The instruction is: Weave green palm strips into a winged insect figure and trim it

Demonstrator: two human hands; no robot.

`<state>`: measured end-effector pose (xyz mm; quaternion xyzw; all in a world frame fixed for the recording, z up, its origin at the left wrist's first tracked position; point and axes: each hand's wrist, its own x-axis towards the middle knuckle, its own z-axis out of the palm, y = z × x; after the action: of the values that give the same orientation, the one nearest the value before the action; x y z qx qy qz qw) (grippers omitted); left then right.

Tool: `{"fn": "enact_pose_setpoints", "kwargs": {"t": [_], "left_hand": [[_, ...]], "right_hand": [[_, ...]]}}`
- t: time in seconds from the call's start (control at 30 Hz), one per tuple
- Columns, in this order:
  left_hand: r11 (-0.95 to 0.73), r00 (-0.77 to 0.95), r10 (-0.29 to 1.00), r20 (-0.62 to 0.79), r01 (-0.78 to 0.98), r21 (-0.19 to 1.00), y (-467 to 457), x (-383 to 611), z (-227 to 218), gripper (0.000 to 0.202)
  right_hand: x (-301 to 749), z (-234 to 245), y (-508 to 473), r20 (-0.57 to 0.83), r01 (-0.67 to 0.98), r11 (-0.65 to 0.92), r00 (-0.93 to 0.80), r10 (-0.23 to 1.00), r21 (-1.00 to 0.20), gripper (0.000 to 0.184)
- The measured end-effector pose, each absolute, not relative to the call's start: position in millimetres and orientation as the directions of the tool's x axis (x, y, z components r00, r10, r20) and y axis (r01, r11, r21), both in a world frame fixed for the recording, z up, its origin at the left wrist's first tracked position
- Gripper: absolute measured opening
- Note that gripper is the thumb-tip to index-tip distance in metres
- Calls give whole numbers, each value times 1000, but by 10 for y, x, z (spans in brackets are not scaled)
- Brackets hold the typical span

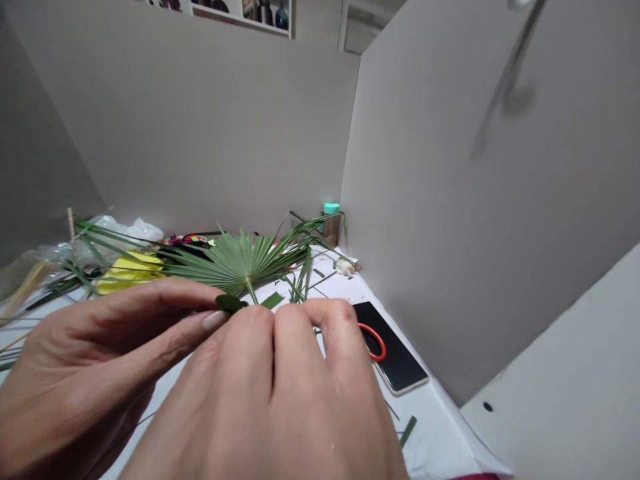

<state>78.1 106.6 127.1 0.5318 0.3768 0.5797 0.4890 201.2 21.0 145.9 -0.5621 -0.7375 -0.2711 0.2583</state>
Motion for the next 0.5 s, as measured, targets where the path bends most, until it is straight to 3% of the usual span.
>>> {"fn": "enact_pose_setpoints", "kwargs": {"t": [0.1,0.23,0.4,0.5], "left_hand": [[-239,52,967,248,-141,961,1048,777,1252,15],[-311,71,947,314,-54,949,1005,740,1146,8],[-269,100,954,282,-125,955,1006,711,1083,8],[-113,193,966,172,-283,952,1032,727,1118,9]], "right_hand": [[1977,1475,190,608,978,188,-201,768,85,22],[2052,1414,251,624,970,219,-234,746,102,24],[2201,1310,362,771,879,457,-384,508,138,28],[2136,1364,311,671,946,318,-202,713,-53,22]]}}
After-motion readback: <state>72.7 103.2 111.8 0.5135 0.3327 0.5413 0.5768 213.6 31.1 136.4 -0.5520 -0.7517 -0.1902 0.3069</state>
